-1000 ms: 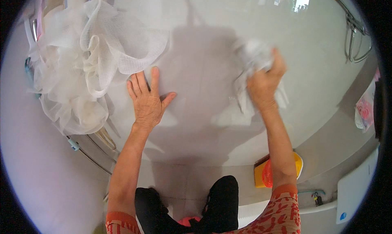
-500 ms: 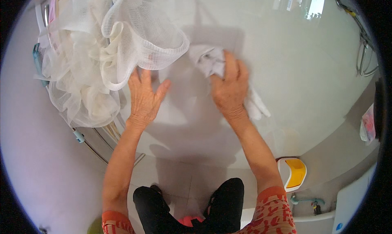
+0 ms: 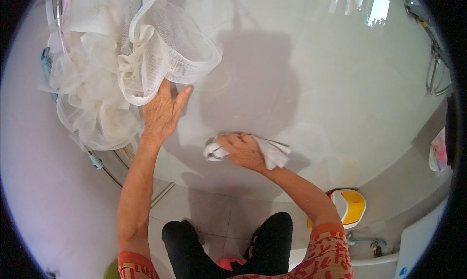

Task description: The person sits on the bathroom floor and wipes a metal shower rod with a white cloth. They then wipe the white tiled wall behind the shower area with the same cloth.

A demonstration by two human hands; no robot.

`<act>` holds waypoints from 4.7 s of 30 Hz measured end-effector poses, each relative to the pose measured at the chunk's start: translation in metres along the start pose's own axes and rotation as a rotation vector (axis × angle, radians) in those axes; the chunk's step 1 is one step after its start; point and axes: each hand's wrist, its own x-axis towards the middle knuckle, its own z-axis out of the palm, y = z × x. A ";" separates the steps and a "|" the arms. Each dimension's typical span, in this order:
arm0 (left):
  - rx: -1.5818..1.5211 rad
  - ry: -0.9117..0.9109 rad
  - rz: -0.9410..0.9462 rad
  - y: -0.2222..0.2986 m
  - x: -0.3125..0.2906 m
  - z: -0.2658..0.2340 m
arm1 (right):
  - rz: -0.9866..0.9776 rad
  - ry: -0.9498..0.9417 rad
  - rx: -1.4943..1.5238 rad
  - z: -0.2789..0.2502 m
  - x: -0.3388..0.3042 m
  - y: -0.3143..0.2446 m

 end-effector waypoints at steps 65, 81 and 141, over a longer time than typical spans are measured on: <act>-0.954 0.088 -0.542 -0.055 -0.033 -0.037 | 0.021 0.387 -0.219 0.014 0.156 -0.038; -1.118 0.194 -1.252 -0.029 -0.249 -0.010 | -0.539 0.069 -0.343 0.142 0.039 -0.115; -1.274 0.235 -1.615 -0.020 -0.278 0.021 | 0.033 0.230 -0.304 0.031 0.075 -0.031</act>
